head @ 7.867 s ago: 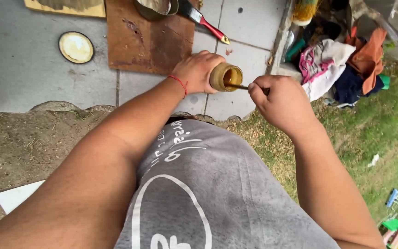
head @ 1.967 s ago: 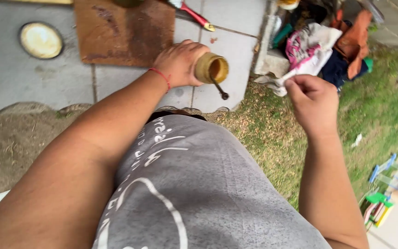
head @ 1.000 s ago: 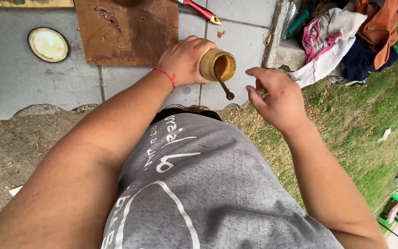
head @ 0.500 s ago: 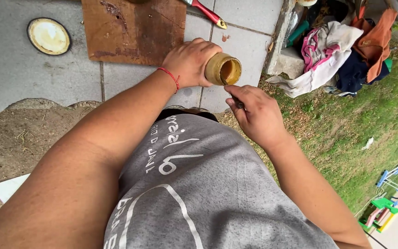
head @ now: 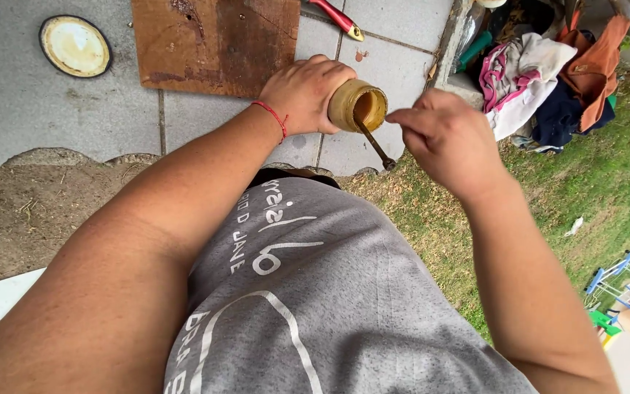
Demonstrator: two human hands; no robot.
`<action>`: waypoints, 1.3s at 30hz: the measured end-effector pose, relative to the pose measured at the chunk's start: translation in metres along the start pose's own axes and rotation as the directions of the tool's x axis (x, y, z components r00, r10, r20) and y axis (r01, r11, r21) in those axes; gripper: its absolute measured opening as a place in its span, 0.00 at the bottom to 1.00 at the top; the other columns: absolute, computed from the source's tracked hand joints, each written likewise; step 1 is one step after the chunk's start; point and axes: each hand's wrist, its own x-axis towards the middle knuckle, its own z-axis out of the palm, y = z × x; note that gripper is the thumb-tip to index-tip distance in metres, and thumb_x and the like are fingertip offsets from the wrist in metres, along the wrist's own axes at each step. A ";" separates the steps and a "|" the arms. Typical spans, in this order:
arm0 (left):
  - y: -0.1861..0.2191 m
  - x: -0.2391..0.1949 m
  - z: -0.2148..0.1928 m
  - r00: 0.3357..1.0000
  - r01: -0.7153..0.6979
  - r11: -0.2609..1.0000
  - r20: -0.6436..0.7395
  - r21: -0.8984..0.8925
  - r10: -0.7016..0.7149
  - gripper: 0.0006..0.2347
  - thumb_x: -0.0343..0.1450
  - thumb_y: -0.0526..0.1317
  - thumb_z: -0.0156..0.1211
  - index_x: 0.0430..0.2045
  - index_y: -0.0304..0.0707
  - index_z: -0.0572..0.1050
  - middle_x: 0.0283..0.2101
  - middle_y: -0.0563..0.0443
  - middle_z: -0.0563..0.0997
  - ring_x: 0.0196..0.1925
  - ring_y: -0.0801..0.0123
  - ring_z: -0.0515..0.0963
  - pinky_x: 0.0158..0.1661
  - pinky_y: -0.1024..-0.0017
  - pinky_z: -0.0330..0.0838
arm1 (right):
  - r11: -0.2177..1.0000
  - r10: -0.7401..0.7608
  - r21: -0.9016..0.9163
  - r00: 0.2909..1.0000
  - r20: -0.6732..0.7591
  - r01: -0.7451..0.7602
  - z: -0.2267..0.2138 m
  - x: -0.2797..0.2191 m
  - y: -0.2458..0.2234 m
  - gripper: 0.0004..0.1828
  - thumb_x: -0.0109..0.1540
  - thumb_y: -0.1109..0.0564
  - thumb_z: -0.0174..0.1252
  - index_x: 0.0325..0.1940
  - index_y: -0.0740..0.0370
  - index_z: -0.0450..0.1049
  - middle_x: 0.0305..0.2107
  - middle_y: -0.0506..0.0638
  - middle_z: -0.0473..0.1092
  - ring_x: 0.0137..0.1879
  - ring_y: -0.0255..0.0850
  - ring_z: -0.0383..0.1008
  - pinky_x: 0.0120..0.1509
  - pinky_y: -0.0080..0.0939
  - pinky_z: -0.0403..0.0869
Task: The person pours a clear liquid from a plastic bottle into a small jar containing a brown substance. They then use a metal rod to stir the mixture thoroughly. Finally, they use a paintbrush to apply the mixture onto the metal rod.
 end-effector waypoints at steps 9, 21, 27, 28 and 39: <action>0.002 0.000 -0.001 0.999 -0.011 1.000 -0.032 0.002 0.011 0.31 0.53 0.50 0.77 0.48 0.47 0.69 0.47 0.50 0.77 0.53 0.56 0.73 0.42 0.48 0.74 | 0.972 0.114 -0.236 0.886 0.450 -0.005 -0.019 0.047 -0.008 0.22 0.64 0.54 0.46 0.57 0.41 0.77 0.32 0.50 0.79 0.34 0.53 0.79 0.37 0.58 0.76; 0.004 -0.002 -0.005 1.000 -0.003 1.000 -0.023 -0.010 0.003 0.30 0.54 0.52 0.77 0.47 0.48 0.69 0.47 0.51 0.76 0.51 0.57 0.74 0.41 0.48 0.74 | 0.921 0.183 -0.387 0.848 0.498 0.029 -0.002 0.050 -0.002 0.24 0.62 0.51 0.45 0.59 0.34 0.75 0.25 0.52 0.78 0.31 0.56 0.78 0.33 0.57 0.74; 0.002 -0.001 -0.003 0.999 -0.011 1.000 -0.036 -0.014 0.010 0.30 0.54 0.51 0.77 0.47 0.48 0.69 0.46 0.52 0.76 0.51 0.57 0.73 0.41 0.49 0.74 | 0.926 0.147 -0.374 0.869 0.472 0.046 -0.001 0.048 -0.001 0.22 0.61 0.52 0.46 0.56 0.36 0.77 0.24 0.51 0.78 0.30 0.56 0.78 0.32 0.57 0.74; 0.002 -0.001 -0.002 0.999 -0.009 1.000 -0.036 -0.015 0.008 0.30 0.54 0.51 0.77 0.47 0.49 0.69 0.46 0.53 0.76 0.51 0.57 0.73 0.42 0.49 0.74 | 0.924 0.142 -0.378 0.878 0.457 0.047 -0.001 0.047 -0.001 0.22 0.61 0.52 0.45 0.55 0.37 0.77 0.23 0.52 0.77 0.29 0.56 0.78 0.31 0.57 0.75; 0.002 -0.002 -0.002 0.999 -0.018 1.000 -0.043 -0.012 0.017 0.30 0.54 0.52 0.76 0.47 0.49 0.69 0.47 0.52 0.77 0.52 0.57 0.73 0.42 0.49 0.74 | 0.920 0.207 -0.393 0.830 0.518 0.015 -0.002 0.049 -0.004 0.20 0.61 0.52 0.45 0.54 0.39 0.74 0.20 0.52 0.75 0.28 0.53 0.76 0.34 0.55 0.74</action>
